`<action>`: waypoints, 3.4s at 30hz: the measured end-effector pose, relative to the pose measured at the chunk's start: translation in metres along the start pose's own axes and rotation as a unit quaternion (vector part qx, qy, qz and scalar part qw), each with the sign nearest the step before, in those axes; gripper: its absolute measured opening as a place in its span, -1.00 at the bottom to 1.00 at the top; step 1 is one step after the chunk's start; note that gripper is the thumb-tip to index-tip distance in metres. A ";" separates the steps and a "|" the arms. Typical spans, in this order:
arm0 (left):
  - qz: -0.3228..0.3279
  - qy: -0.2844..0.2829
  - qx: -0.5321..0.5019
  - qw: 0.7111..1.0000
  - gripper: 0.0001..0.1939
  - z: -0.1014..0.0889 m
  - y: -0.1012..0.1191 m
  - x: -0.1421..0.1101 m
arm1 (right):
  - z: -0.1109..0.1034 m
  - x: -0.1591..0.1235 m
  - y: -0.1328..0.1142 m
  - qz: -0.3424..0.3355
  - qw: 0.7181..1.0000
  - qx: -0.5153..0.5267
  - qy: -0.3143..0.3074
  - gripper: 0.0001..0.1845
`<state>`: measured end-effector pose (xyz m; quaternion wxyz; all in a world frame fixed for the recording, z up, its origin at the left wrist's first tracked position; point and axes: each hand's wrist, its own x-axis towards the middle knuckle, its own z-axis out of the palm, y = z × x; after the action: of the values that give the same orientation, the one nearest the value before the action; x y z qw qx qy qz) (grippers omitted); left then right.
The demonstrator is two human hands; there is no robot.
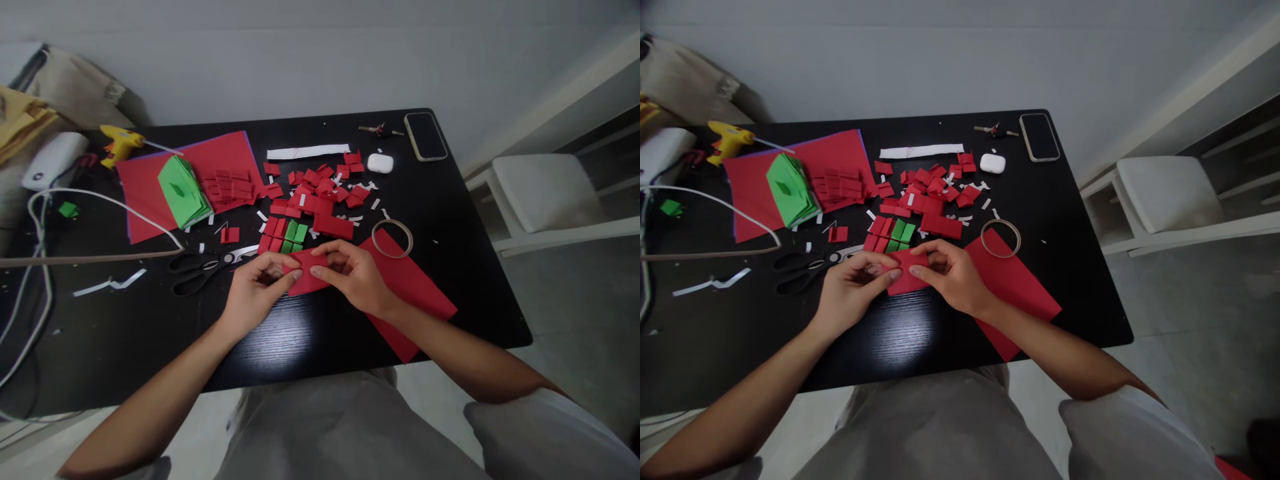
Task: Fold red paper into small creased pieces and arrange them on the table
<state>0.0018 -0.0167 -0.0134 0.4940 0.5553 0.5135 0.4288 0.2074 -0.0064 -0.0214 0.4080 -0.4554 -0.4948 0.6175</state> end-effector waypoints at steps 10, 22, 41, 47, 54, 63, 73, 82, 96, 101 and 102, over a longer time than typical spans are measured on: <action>0.017 0.010 -0.029 0.999 -0.51 0.005 -0.010 -0.005 | -0.001 0.002 0.006 0.033 0.998 0.042 -0.024 -0.57; 0.024 -0.005 0.077 0.997 -0.75 -0.006 0.004 -0.004 | -0.005 0.001 0.001 -0.027 0.999 -0.036 -0.025 -0.69; 0.337 -0.100 0.285 0.892 -0.82 -0.028 -0.013 -0.020 | -0.010 -0.015 0.012 -0.324 0.878 -0.337 -0.097 -0.69; 0.368 -0.125 0.400 0.830 -0.70 -0.027 -0.028 -0.043 | -0.012 -0.036 0.030 -0.365 0.795 -0.459 -0.155 -0.59; 0.340 -0.151 0.436 0.819 -0.64 -0.030 -0.027 -0.061 | -0.019 -0.047 0.022 -0.347 0.753 -0.521 -0.202 -0.51; 0.300 -0.183 0.497 0.794 -0.73 -0.027 -0.029 -0.062 | -0.001 -0.051 0.019 -0.304 0.760 -0.555 -0.149 -0.65; 0.277 -0.106 0.472 0.830 -0.82 -0.018 -0.028 -0.055 | 0.011 -0.046 0.031 -0.291 0.750 -0.590 -0.064 -0.80; 0.269 -0.106 0.501 0.816 -0.49 -0.018 -0.038 -0.062 | 0.009 -0.052 0.028 -0.285 0.732 -0.615 -0.076 -0.74; 0.254 -0.081 0.534 0.802 -0.41 -0.017 -0.044 -0.069 | 0.007 -0.050 0.033 -0.285 0.717 -0.631 -0.086 -0.57; 0.239 -0.089 0.540 0.802 -0.47 -0.016 -0.038 -0.069 | 0.009 -0.048 0.032 -0.288 0.718 -0.627 -0.090 -0.57; 0.236 -0.088 0.536 0.806 -0.47 -0.016 -0.037 -0.068 | 0.009 -0.048 0.031 -0.286 0.718 -0.628 -0.091 -0.57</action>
<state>-0.0266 -0.0833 -0.0455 0.0445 0.8712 0.4690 0.1379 0.2088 -0.0601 -0.0436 0.1388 -0.3854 -0.9104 0.0576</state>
